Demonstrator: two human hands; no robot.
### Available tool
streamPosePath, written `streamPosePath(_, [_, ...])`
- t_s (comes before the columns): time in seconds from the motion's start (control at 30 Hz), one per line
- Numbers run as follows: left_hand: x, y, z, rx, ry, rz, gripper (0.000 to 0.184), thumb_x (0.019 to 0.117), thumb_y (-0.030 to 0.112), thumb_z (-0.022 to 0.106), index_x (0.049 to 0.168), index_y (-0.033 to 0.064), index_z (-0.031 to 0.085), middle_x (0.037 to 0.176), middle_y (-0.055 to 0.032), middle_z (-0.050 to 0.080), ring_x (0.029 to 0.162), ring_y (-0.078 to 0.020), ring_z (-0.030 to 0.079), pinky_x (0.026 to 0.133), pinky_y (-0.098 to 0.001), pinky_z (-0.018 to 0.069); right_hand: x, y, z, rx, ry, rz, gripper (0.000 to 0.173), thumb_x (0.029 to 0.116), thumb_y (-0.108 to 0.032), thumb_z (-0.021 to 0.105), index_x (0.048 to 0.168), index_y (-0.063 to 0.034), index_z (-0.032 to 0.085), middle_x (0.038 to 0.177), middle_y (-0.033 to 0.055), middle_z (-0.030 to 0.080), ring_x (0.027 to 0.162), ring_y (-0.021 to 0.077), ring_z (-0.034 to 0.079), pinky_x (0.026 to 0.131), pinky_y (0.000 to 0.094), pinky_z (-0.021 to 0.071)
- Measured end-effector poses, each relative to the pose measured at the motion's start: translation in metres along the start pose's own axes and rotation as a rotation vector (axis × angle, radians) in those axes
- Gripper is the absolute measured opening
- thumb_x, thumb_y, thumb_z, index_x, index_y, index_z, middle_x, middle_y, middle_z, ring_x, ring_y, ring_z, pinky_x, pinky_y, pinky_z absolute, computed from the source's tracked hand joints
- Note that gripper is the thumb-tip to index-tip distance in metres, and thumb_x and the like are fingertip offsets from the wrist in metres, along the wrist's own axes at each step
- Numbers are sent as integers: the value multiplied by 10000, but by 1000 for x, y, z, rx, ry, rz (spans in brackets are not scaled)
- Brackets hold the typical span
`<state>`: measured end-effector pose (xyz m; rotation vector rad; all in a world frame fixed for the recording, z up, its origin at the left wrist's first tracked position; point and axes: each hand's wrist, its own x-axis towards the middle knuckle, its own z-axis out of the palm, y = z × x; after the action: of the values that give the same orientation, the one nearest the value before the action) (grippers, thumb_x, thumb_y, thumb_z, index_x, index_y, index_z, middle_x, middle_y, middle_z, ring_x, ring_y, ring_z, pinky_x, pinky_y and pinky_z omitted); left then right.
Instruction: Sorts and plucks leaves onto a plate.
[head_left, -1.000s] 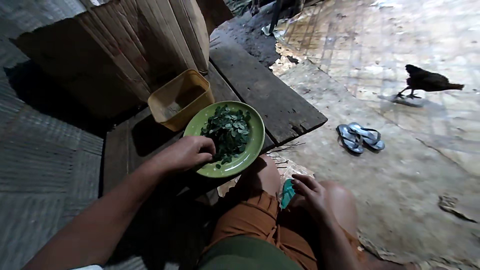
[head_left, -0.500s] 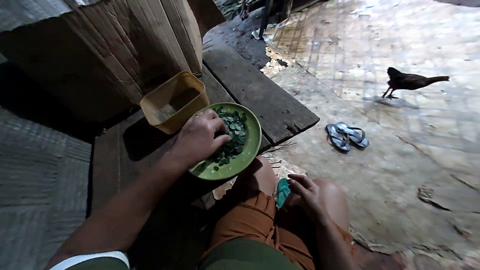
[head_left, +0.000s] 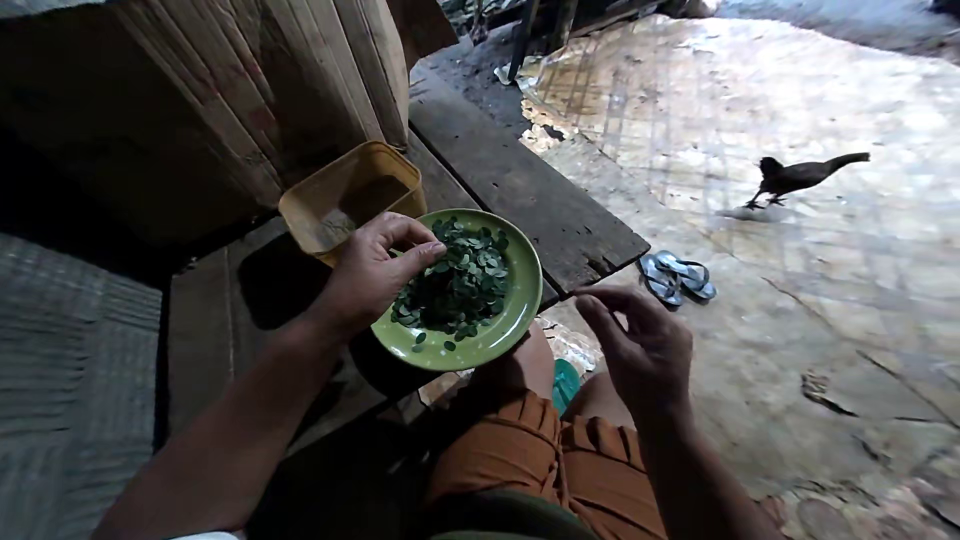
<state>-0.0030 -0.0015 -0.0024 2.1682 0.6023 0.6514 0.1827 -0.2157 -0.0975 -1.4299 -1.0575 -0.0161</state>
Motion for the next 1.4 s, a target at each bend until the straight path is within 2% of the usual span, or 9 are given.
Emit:
streamPosePath(0.13, [-6,0,5,-52,1,47,63,963,186,697,975,125,705,1069,25,665,966,-39,640,794,-202,548,39,-39,37,-90,-138,-62,256,981,-239,661,1140,-52,736,1031,56,727,962,121,677,862,333,560])
streamPosePath(0.2, [-8,-2,6,-86,-4,70,52,966,183,698,978,132,702,1064,32,666,952,-36,637,785,-194,541,52,-47,54,-10,-219,-54,288,983,-219,672,1223,-60,693,1044,32,725,917,71,686,836,277,584])
streamPosePath(0.37, [-10,-8,6,-207,-24,27,51,977,150,684,1007,114,705,1035,27,692,926,-49,658,797,-205,558,62,-47,73,218,-296,102,122,945,-49,678,1063,-49,712,923,-9,722,773,20,673,710,196,582])
streamPosePath(0.53, [-5,-7,1,-326,-111,-44,251,1063,200,539,1241,67,656,1127,-4,705,965,-86,692,888,-267,585,61,-42,70,191,-282,149,118,946,-44,675,1054,-60,718,897,-26,719,723,8,653,666,184,567])
streamPosePath(0.63, [-3,-3,2,-304,-170,-4,328,990,189,661,1295,71,634,1076,-8,719,929,-83,703,826,-254,605,61,-40,69,180,-282,142,115,945,-43,682,1054,-60,714,904,-20,721,737,14,662,678,188,576])
streamPosePath(0.8, [0,-8,14,-157,-121,106,96,945,95,714,1040,98,702,869,31,706,751,-26,668,679,-191,573,61,-40,70,134,-279,111,101,932,-54,703,1032,-62,712,884,-27,716,732,6,659,680,179,572])
streamPosePath(0.93, [5,-9,9,-192,-104,109,55,946,67,698,1001,65,697,845,16,705,727,-46,677,677,-205,589,64,-38,62,76,-261,139,102,935,-76,707,1036,-63,709,868,-28,714,715,2,654,656,177,564])
streamPosePath(1.17, [9,-12,2,43,-172,276,329,929,196,740,1238,95,694,1266,-35,658,1140,-75,633,958,-252,548,65,-32,61,85,-248,144,99,934,-81,705,1032,-72,716,889,-21,725,752,20,679,695,197,589])
streamPosePath(1.4, [12,-11,10,222,-99,351,112,982,190,666,986,108,742,947,2,700,871,-44,656,808,-225,546,65,-39,63,68,-269,169,92,935,-76,703,1027,-78,714,880,-27,726,732,11,676,676,185,583])
